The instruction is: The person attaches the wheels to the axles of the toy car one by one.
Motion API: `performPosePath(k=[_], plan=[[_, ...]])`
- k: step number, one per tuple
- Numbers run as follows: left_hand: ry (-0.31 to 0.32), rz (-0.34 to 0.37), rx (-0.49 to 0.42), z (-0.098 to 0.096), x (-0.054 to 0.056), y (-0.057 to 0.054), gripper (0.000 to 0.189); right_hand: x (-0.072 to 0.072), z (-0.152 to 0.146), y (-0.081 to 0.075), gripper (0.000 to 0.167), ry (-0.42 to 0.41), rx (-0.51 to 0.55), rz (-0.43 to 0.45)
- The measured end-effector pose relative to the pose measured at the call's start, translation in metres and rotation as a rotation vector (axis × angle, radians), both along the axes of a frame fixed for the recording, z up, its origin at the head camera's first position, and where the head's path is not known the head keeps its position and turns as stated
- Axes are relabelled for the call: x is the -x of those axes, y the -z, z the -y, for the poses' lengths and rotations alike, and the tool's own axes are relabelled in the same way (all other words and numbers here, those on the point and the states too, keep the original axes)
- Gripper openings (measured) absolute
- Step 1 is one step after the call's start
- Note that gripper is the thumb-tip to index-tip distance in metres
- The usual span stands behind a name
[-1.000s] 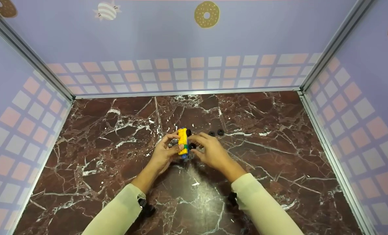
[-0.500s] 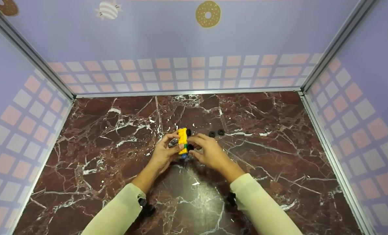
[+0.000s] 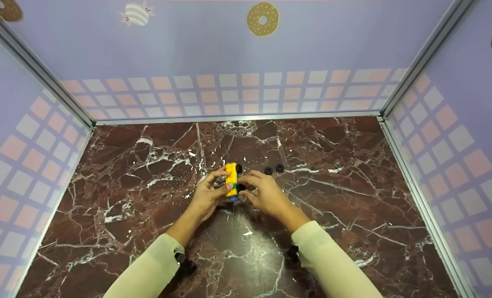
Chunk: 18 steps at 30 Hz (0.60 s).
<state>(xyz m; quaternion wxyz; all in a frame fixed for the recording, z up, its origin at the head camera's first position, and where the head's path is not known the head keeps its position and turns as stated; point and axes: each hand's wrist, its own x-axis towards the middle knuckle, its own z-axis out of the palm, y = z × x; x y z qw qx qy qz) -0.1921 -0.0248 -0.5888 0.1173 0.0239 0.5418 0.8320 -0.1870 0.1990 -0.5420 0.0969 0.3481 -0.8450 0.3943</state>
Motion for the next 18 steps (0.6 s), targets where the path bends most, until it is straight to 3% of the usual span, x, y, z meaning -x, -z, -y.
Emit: performPosePath(k=[10,18], plan=[[0.002,-0.026,0.010,0.0008,0.0007,0.0013,0.030,-0.0012,0.0006,-0.0005,0.036,0.002,0.015,0.008],[-0.005,-0.017,0.022,0.0008,0.0008,-0.0006,0.008,-0.0018,0.0022,-0.0009,0.036,0.018,0.020,0.029]])
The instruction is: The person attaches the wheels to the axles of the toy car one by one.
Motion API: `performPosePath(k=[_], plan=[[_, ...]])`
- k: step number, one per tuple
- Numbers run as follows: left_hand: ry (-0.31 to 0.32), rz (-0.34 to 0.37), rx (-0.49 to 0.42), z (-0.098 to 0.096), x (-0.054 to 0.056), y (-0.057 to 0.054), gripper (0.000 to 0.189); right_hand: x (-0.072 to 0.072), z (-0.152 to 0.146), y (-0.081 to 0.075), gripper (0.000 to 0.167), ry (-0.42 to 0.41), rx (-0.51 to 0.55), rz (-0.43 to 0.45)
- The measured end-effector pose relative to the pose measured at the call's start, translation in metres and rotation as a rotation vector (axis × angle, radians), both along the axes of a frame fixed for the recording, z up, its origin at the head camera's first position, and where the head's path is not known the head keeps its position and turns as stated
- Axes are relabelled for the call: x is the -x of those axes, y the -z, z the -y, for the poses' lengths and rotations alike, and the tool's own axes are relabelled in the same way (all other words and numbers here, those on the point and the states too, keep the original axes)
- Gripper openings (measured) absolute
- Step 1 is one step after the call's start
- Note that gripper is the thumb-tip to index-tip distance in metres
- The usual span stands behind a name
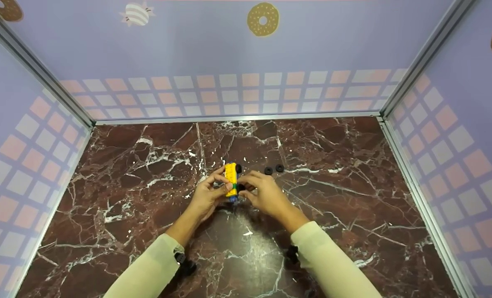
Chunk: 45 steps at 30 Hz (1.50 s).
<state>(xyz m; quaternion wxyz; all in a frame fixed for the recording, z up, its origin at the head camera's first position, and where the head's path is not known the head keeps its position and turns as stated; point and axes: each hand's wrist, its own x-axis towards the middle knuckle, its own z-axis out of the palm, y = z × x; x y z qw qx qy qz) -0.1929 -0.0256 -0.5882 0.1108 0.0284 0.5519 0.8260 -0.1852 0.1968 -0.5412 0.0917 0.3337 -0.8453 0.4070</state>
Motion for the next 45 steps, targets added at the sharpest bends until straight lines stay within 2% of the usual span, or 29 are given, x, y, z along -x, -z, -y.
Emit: performPosePath(k=[6,11,17,20,28,35,45], plan=[[-0.003,-0.001,0.012,0.000,0.000,0.002,0.010,-0.002,0.001,0.001,0.035,0.018,0.014,0.054],[-0.006,-0.004,0.016,0.000,0.001,0.004,0.011,-0.004,0.003,0.002,0.039,0.033,0.041,0.061],[-0.008,-0.007,0.029,0.000,-0.001,0.003,0.011,-0.006,0.004,0.003,0.043,0.038,0.027,0.079],[-0.016,-0.008,0.043,0.000,-0.001,0.003,0.009,-0.006,0.005,0.003,0.044,0.037,0.015,0.080],[-0.027,-0.015,0.055,-0.001,0.001,0.002,0.021,-0.005,0.006,0.002,0.049,0.045,-0.006,0.052],[-0.034,-0.011,0.032,0.000,-0.001,0.002,0.011,-0.004,0.007,0.003,0.050,0.057,-0.018,0.058],[-0.032,-0.016,0.026,0.003,-0.001,0.004,0.011,-0.004,0.010,0.003,0.048,0.051,0.016,0.104]])
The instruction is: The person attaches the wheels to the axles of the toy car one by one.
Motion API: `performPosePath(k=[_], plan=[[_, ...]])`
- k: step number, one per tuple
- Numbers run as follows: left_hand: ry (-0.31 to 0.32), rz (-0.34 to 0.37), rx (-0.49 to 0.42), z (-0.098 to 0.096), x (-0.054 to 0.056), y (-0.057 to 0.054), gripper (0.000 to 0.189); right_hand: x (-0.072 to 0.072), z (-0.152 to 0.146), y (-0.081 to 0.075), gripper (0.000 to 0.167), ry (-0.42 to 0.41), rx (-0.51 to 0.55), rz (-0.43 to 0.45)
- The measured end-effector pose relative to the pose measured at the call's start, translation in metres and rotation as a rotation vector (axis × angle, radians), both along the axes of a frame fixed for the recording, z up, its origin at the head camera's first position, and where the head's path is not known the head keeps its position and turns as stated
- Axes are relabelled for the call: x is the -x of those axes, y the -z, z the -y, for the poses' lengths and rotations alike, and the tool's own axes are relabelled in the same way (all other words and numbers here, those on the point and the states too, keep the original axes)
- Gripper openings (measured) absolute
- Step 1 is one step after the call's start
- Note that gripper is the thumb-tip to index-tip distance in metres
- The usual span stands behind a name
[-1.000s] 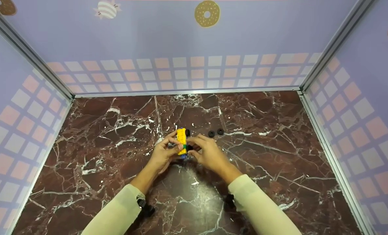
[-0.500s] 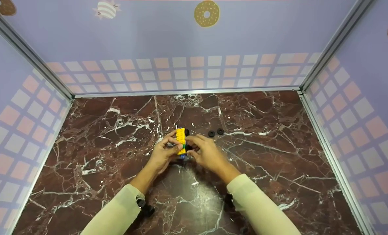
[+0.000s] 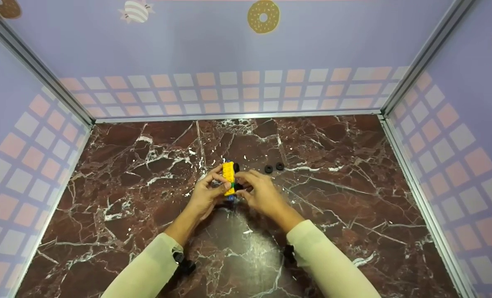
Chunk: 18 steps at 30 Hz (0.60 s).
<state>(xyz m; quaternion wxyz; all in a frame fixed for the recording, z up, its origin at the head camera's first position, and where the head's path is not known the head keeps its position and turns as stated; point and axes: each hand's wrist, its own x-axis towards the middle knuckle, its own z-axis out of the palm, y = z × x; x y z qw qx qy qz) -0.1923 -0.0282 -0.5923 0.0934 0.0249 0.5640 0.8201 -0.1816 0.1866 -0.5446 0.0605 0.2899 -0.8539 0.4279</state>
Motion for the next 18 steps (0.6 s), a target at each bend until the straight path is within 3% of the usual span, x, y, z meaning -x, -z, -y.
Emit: performPosePath(k=[18], plan=[[0.008,0.010,0.024,-0.0006,-0.0008,-0.0038,0.012,-0.0004,-0.0012,-0.0004,0.046,-0.001,0.015,0.007]])
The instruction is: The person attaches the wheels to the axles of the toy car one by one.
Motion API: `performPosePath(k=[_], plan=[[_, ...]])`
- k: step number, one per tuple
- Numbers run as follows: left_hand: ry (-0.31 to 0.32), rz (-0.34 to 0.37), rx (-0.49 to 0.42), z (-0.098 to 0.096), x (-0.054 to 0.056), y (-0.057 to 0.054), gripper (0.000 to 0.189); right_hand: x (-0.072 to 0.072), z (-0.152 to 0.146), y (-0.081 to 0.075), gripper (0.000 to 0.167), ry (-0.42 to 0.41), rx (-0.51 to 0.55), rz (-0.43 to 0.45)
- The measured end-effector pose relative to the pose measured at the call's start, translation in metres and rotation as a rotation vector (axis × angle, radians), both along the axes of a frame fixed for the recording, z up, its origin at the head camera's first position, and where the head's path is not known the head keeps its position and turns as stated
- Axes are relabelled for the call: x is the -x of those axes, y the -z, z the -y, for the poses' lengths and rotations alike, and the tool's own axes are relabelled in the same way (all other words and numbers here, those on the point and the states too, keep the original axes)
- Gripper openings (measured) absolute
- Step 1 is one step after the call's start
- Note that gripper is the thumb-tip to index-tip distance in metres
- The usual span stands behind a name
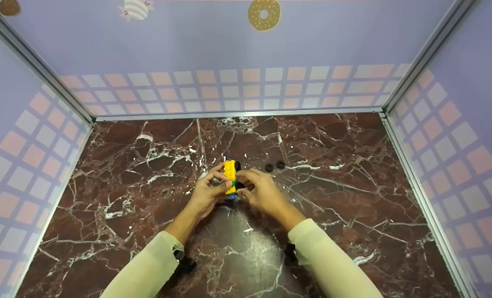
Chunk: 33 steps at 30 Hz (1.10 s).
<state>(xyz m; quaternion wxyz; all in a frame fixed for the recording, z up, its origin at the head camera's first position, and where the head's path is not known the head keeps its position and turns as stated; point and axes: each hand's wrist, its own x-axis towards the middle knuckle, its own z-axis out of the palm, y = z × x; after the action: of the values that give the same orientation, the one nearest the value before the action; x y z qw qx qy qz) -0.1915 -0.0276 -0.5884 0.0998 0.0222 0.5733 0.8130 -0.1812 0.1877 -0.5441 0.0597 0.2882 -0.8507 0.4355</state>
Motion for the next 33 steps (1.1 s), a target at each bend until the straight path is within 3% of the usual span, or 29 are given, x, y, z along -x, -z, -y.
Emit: performPosePath(k=[12,33], plan=[[0.003,-0.009,-0.019,-0.0026,0.0060,-0.0005,0.011,0.0033,-0.0021,-0.0014,0.047,0.002,-0.011,-0.005],[-0.002,0.011,-0.041,-0.0017,0.0026,0.0028,0.013,0.0015,-0.0002,0.0027,0.047,0.012,0.026,0.021]])
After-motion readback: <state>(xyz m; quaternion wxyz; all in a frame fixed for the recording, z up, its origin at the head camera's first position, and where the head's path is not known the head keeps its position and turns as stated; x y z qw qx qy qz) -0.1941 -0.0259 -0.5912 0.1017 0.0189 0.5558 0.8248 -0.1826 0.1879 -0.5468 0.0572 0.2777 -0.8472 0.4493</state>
